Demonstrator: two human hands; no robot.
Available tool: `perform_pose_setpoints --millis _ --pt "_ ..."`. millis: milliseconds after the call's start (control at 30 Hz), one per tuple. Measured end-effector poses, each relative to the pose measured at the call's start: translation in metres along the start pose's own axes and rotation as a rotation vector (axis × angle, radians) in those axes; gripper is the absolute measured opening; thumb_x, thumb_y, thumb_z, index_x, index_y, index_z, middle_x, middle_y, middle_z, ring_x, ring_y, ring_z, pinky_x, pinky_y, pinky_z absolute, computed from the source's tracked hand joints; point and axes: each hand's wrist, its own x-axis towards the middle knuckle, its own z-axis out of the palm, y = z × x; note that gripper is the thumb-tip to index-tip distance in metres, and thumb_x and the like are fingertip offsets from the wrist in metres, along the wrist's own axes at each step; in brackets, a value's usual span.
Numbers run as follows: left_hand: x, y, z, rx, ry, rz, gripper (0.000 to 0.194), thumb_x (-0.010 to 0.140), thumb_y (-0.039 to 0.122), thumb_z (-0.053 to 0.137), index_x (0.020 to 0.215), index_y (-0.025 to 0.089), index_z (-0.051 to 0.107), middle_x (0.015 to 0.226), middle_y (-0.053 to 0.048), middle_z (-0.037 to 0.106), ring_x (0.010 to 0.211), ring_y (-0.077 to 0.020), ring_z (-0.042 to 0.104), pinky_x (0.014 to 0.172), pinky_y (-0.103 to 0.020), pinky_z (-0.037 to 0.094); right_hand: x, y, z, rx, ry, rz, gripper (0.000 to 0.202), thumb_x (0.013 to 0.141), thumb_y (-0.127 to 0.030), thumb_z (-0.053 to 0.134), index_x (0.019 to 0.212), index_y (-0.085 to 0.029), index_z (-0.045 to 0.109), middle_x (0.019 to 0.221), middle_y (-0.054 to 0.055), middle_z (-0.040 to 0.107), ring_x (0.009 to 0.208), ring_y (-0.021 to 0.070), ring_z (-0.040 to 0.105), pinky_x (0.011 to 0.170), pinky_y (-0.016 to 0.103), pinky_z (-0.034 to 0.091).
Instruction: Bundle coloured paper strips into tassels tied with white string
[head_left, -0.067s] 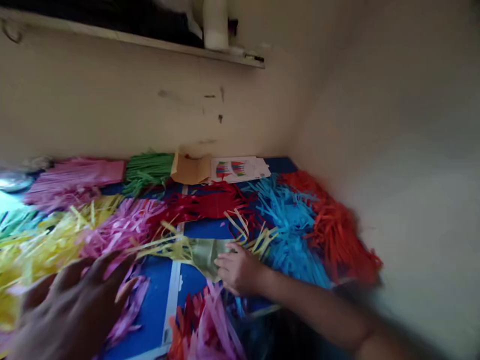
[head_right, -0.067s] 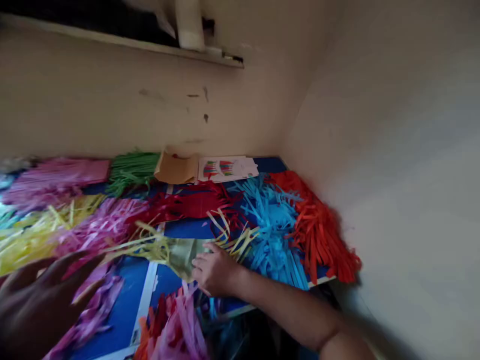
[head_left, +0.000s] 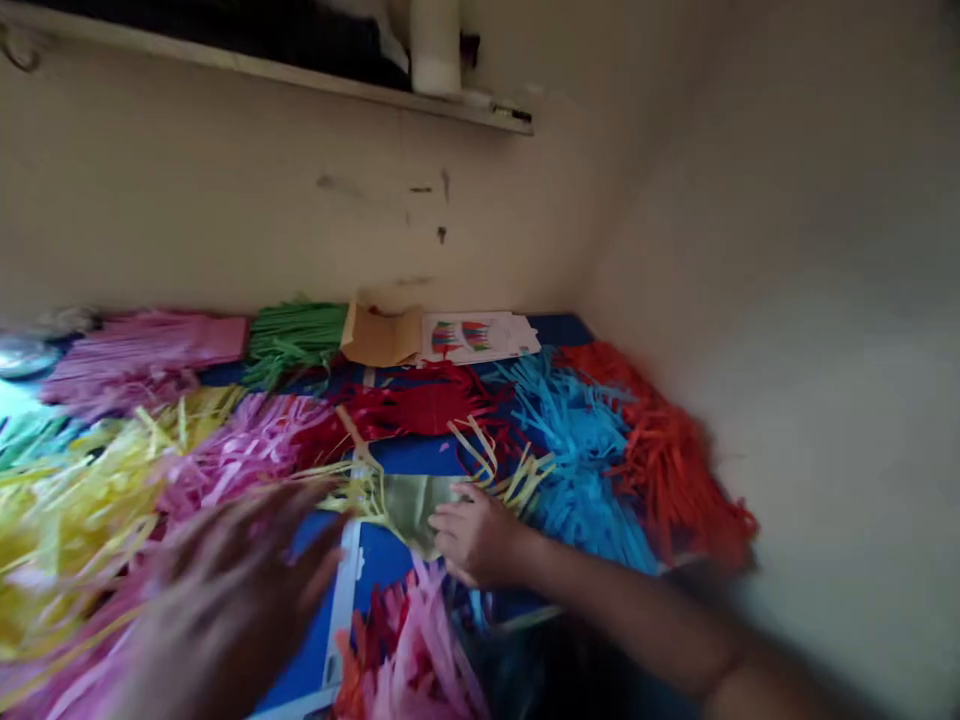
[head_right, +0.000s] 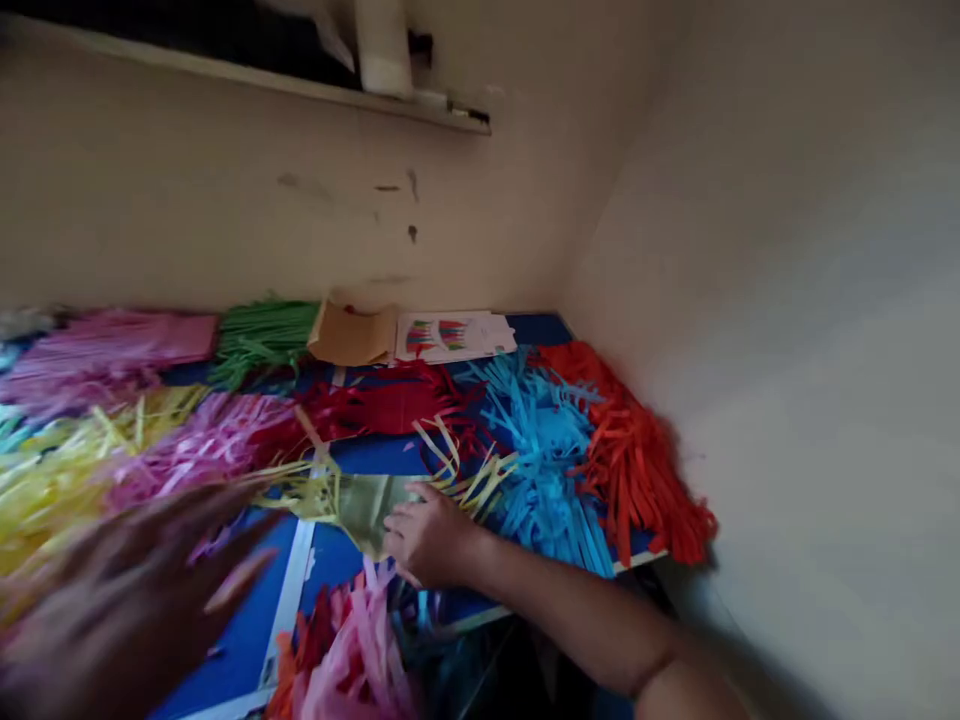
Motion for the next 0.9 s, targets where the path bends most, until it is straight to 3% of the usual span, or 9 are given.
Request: perform_pose_setpoints --millis 33,67,133,200,300,367,500,667,900 --pt "0.013 0.025 0.006 -0.078 -0.108 0.181 0.033 0.09 0.039 0.052 0.121 0.039 0.062 0.127 0.001 0.065 0.125 -0.0312 0.052 0.109 -0.054 0.032 -0.001 0.001 0.0 -0.006 -0.012 0.004 0.016 0.088 -0.028 0.057 0.095 -0.015 0.063 0.109 0.01 0.07 0.103 0.0239 0.062 0.106 0.049 0.033" --pt "0.025 0.044 0.014 -0.163 -0.266 0.258 0.034 0.089 0.042 0.055 0.122 0.036 0.062 0.124 -0.002 0.067 0.118 -0.0277 0.058 0.104 -0.047 0.04 -0.002 0.002 0.001 -0.01 -0.016 0.01 0.016 0.088 -0.029 0.057 0.095 -0.015 0.064 0.108 0.01 0.071 0.103 0.0242 0.062 0.106 0.049 0.033" --pt "0.041 0.063 0.032 -0.219 -0.546 0.167 0.045 0.083 0.048 0.064 0.122 0.025 0.061 0.115 -0.008 0.07 0.101 -0.0255 0.065 0.085 -0.038 0.051 -0.008 0.005 0.004 -0.019 -0.005 0.022 0.018 0.089 -0.031 0.058 0.097 -0.016 0.065 0.105 0.01 0.072 0.102 0.0249 0.063 0.105 0.049 0.033" --pt "0.045 0.058 0.05 -0.203 -0.61 0.12 0.048 0.079 0.052 0.068 0.114 0.019 0.066 0.101 -0.01 0.073 0.091 -0.0284 0.068 0.079 -0.041 0.051 -0.016 0.011 0.007 0.04 0.05 0.05 0.017 0.09 -0.029 0.057 0.096 -0.016 0.066 0.104 0.009 0.074 0.104 0.0238 0.064 0.105 0.047 0.032" --pt "0.037 0.029 0.069 -0.201 -0.595 0.081 0.032 0.082 0.051 0.065 0.1 0.026 0.072 0.095 -0.006 0.074 0.092 -0.0273 0.067 0.086 -0.043 0.046 -0.025 0.02 0.01 0.25 0.148 0.219 0.009 0.089 -0.023 0.061 0.089 -0.02 0.069 0.099 0.002 0.077 0.101 0.0182 0.067 0.102 0.04 0.033" --pt "0.031 0.009 0.075 -0.207 -0.585 0.026 0.024 0.087 0.048 0.059 0.092 0.031 0.074 0.099 -0.003 0.075 0.098 -0.0245 0.066 0.089 -0.04 0.041 -0.024 0.024 0.008 0.353 0.167 0.431 0.005 0.087 -0.023 0.067 0.084 -0.022 0.071 0.09 -0.002 0.077 0.092 0.0159 0.069 0.094 0.035 0.035" --pt "0.034 -0.006 0.083 -0.16 -0.613 -0.073 0.032 0.094 0.041 0.046 0.086 0.028 0.074 0.1 -0.002 0.076 0.099 -0.0222 0.067 0.086 -0.037 0.039 -0.011 0.028 0.0 0.346 0.1 0.799 0.009 0.086 -0.029 0.07 0.079 -0.025 0.074 0.079 -0.002 0.076 0.08 0.0172 0.067 0.081 0.033 0.033" --pt "0.051 0.003 0.09 -0.02 -0.643 -0.192 0.044 0.097 0.04 0.03 0.089 0.022 0.069 0.087 -0.007 0.077 0.085 -0.0256 0.072 0.08 -0.038 0.039 -0.001 0.028 0.0 0.202 0.073 0.926 0.016 0.085 -0.033 0.068 0.074 -0.022 0.07 0.072 0.001 0.073 0.076 0.0179 0.064 0.08 0.033 0.029" --pt "0.065 0.012 0.095 0.079 -0.706 -0.246 0.045 0.096 0.046 0.031 0.085 0.021 0.066 0.075 -0.009 0.075 0.079 -0.0274 0.072 0.076 -0.036 0.038 -0.008 0.029 0.003 0.188 0.153 0.96 0.017 0.083 -0.033 0.069 0.07 -0.022 0.066 0.073 -0.001 0.072 0.078 0.0169 0.062 0.079 0.033 0.026"
